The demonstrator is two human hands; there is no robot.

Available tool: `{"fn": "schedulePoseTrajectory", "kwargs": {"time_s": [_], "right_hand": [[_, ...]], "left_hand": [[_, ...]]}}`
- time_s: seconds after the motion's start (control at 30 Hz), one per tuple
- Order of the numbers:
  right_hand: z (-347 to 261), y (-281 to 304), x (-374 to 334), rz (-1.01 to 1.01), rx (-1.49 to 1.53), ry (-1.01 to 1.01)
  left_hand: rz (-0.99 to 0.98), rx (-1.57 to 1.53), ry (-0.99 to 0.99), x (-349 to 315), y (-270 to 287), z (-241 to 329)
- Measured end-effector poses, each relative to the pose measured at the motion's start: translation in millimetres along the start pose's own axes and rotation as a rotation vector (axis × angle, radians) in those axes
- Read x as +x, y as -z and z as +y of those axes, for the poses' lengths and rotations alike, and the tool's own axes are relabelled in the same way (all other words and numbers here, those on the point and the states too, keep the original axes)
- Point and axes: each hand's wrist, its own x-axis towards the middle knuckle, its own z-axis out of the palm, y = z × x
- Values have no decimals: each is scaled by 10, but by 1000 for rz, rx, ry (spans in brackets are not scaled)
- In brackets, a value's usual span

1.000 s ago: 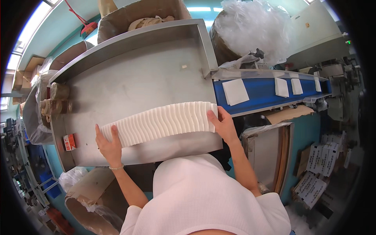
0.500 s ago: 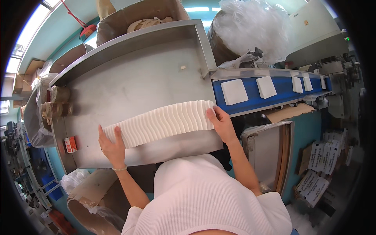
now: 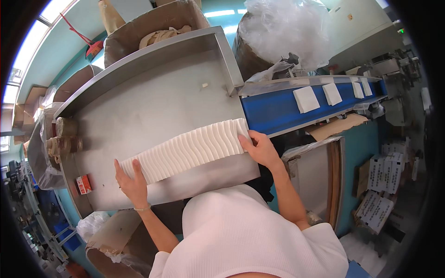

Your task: Manually handling and feeding pleated paper filters into a packaging machine.

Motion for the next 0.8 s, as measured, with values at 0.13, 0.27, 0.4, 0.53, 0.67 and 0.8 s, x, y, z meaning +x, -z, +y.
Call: {"fn": "schedulePoseTrajectory", "kwargs": {"time_s": [0.13, 0.27, 0.4, 0.53, 0.67, 0.8], "right_hand": [[130, -135, 109, 17, 533, -66], [294, -168, 26, -141, 894, -316], [487, -21, 105, 138, 875, -161], [270, -109, 135, 106, 455, -2], [208, -253, 127, -28, 562, -27], [523, -107, 31, -157, 723, -228]], "left_hand": [[-9, 2, -30, -2, -9, 41], [-6, -11, -3, -16, 6, 33], [9, 4, -10, -15, -22, 24], [3, -1, -35, -22, -26, 84], [-2, -9, -26, -37, -26, 100], [12, 15, -25, -44, -61, 71]]}}
